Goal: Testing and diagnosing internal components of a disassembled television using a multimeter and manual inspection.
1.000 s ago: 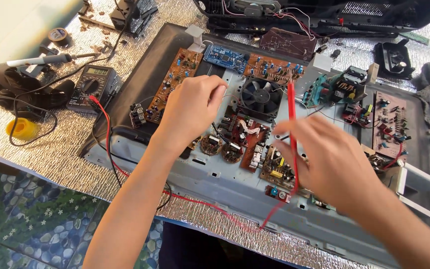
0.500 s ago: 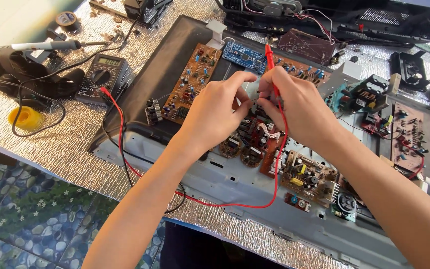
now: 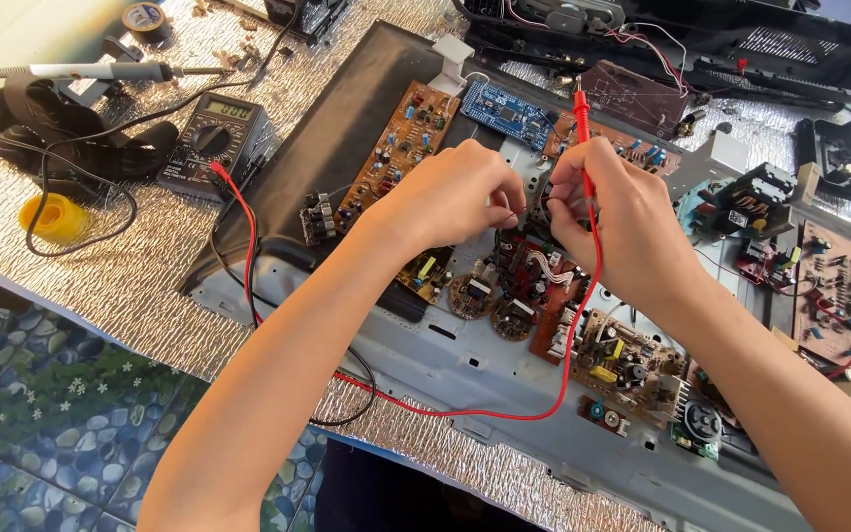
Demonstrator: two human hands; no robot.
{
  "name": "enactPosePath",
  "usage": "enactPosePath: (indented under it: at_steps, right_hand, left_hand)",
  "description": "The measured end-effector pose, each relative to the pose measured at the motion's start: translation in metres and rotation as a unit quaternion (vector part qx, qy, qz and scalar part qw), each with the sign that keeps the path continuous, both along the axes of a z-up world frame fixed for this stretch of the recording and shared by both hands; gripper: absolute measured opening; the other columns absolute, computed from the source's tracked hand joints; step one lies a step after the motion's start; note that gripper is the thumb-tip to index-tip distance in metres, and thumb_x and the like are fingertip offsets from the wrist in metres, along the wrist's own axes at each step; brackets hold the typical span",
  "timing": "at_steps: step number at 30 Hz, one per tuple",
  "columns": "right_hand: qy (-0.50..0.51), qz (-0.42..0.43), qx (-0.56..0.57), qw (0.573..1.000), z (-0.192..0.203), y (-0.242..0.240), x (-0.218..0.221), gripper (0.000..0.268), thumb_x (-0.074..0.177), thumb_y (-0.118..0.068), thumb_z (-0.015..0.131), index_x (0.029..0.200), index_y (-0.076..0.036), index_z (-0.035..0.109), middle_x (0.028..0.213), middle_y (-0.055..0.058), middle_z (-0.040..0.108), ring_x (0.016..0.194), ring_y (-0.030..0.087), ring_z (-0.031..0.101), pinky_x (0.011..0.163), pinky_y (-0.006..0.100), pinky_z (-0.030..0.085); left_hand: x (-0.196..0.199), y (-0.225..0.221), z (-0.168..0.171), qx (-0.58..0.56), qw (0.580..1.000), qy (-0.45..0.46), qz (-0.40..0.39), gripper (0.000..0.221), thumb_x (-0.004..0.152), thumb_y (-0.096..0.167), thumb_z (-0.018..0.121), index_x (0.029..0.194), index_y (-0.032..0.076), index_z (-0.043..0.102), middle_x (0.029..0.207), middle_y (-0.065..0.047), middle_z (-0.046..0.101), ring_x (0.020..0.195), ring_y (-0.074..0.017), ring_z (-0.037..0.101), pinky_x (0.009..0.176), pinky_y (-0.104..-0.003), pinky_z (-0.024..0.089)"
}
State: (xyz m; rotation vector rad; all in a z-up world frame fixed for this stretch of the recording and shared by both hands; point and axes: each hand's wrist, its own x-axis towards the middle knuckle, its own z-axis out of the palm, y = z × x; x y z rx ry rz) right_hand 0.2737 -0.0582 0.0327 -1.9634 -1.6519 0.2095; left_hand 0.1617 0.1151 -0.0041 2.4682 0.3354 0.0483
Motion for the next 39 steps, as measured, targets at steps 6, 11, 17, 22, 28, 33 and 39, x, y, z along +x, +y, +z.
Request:
enactPosePath:
  at_steps: [6, 11, 17, 22, 28, 33, 39]
  right_hand:
    - [-0.01, 0.01, 0.018, 1.0, -0.002, 0.001, 0.004, 0.017, 0.098, 0.004, 0.064, 0.106, -0.003, 0.05, 0.087, 0.009, 0.057, 0.072, 0.02, 0.051, 0.067, 0.034, 0.044]
    - [0.002, 0.01, 0.017, 1.0, -0.003, 0.001, 0.005, 0.018, 0.099, 0.003, 0.065, 0.107, -0.004, 0.05, 0.087, 0.009, 0.058, 0.072, 0.02, 0.053, 0.068, 0.034, 0.046]
    - [0.033, -0.001, 0.059, 0.998, -0.015, 0.004, 0.011, 0.019, 0.095, 0.006, 0.067, 0.112, 0.003, 0.058, 0.087, 0.024, 0.065, 0.079, 0.038, 0.07, 0.063, 0.047, 0.06]
    - [0.031, 0.009, 0.041, 0.999, -0.013, 0.004, 0.013, 0.021, 0.095, 0.005, 0.065, 0.115, 0.004, 0.057, 0.091, 0.027, 0.064, 0.085, 0.042, 0.072, 0.064, 0.048, 0.061]
    - [0.05, 0.005, 0.029, 0.998, -0.013, 0.005, 0.015, 0.021, 0.096, 0.004, 0.064, 0.116, 0.004, 0.056, 0.097, 0.028, 0.065, 0.089, 0.042, 0.073, 0.062, 0.052, 0.061]
    - [0.058, 0.003, 0.029, 0.998, -0.014, 0.005, 0.015, 0.022, 0.095, 0.006, 0.065, 0.116, 0.004, 0.056, 0.094, 0.028, 0.064, 0.09, 0.041, 0.072, 0.059, 0.049, 0.062]
    - [0.064, -0.007, 0.029, 0.998, -0.013, 0.005, 0.015, 0.022, 0.095, 0.007, 0.066, 0.115, 0.003, 0.057, 0.095, 0.025, 0.065, 0.091, 0.037, 0.072, 0.057, 0.047, 0.062]
  left_hand:
    - [0.005, 0.0, -0.002, 0.002, 1.0, 0.0, -0.02, 0.009, 0.089, 0.02, 0.078, 0.097, 0.02, 0.082, 0.093, -0.004, 0.079, 0.083, -0.0238, 0.074, 0.07, -0.042, 0.055]
    - [0.009, 0.001, -0.01, 0.003, 1.0, -0.019, -0.02, 0.008, 0.087, 0.022, 0.081, 0.094, 0.02, 0.083, 0.092, -0.007, 0.077, 0.079, -0.0246, 0.072, 0.065, -0.042, 0.054]
    - [0.005, 0.004, -0.012, 0.005, 0.998, -0.057, -0.032, 0.005, 0.086, 0.022, 0.079, 0.091, 0.021, 0.082, 0.084, -0.005, 0.077, 0.089, -0.0377, 0.075, 0.084, -0.056, 0.059]
    - [0.002, 0.004, -0.011, 0.001, 0.995, -0.088, -0.049, 0.008, 0.093, 0.015, 0.067, 0.093, 0.014, 0.075, 0.087, -0.007, 0.077, 0.085, -0.0392, 0.074, 0.079, -0.056, 0.058]
    - [0.004, 0.002, -0.012, -0.048, 0.991, -0.118, -0.043, 0.01, 0.097, 0.012, 0.061, 0.092, 0.015, 0.069, 0.085, -0.005, 0.076, 0.079, -0.0346, 0.075, 0.076, -0.054, 0.058]
    - [0.017, 0.005, -0.028, -0.099, 0.982, -0.152, -0.043, 0.006, 0.095, 0.011, 0.067, 0.091, 0.014, 0.07, 0.078, -0.005, 0.075, 0.069, -0.0267, 0.074, 0.07, -0.043, 0.058]
    - [0.021, 0.006, -0.035, -0.172, 0.969, -0.175, -0.011, 0.006, 0.09, 0.013, 0.077, 0.092, 0.014, 0.072, 0.076, -0.003, 0.075, 0.065, -0.0174, 0.072, 0.065, -0.034, 0.058]
